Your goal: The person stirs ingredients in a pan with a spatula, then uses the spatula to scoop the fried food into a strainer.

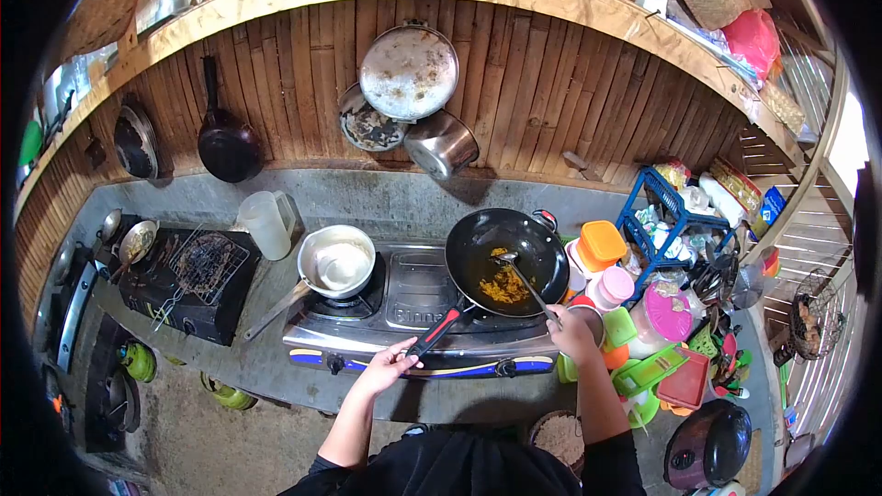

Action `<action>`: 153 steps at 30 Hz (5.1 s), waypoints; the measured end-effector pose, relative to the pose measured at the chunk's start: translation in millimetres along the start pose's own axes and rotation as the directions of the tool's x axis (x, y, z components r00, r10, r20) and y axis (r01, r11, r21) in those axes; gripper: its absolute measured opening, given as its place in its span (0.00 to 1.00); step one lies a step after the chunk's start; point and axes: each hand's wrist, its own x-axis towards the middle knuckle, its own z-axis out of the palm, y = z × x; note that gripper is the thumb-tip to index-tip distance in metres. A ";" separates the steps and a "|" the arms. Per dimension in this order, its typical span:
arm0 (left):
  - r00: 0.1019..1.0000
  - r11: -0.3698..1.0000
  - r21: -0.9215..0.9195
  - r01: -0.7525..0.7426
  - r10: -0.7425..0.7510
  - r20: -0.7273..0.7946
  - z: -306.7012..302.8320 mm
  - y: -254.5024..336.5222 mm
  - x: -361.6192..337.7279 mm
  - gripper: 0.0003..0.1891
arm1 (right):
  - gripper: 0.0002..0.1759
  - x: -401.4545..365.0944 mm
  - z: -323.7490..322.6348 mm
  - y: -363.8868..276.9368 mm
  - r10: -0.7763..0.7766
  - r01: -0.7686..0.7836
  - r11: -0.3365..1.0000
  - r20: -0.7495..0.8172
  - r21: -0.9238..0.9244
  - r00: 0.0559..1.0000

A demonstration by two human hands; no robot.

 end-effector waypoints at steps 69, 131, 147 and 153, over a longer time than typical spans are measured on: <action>0.999 0.993 -0.109 0.032 -0.028 0.036 4.9 -3.5 -5.0 0.17 | 0.17 -103.2 -67.0 -45.5 0.243 -0.243 0.969 0.008 0.053 0.970; 0.999 0.982 -0.186 0.038 -0.044 -0.024 16.2 -6.2 0.1 0.18 | 0.14 -98.5 -74.7 -38.4 0.141 -0.105 0.982 -0.242 0.156 0.960; 1.000 0.979 -0.200 0.031 -0.031 0.003 13.2 -6.4 4.7 0.18 | 0.18 -15.9 19.0 21.1 0.039 -0.010 0.968 -0.111 0.250 0.993; 0.999 0.980 -0.194 0.034 -0.037 -0.008 12.8 -3.7 5.6 0.18 | 0.19 -18.7 14.4 -12.3 0.154 -0.162 0.918 0.050 0.361 0.987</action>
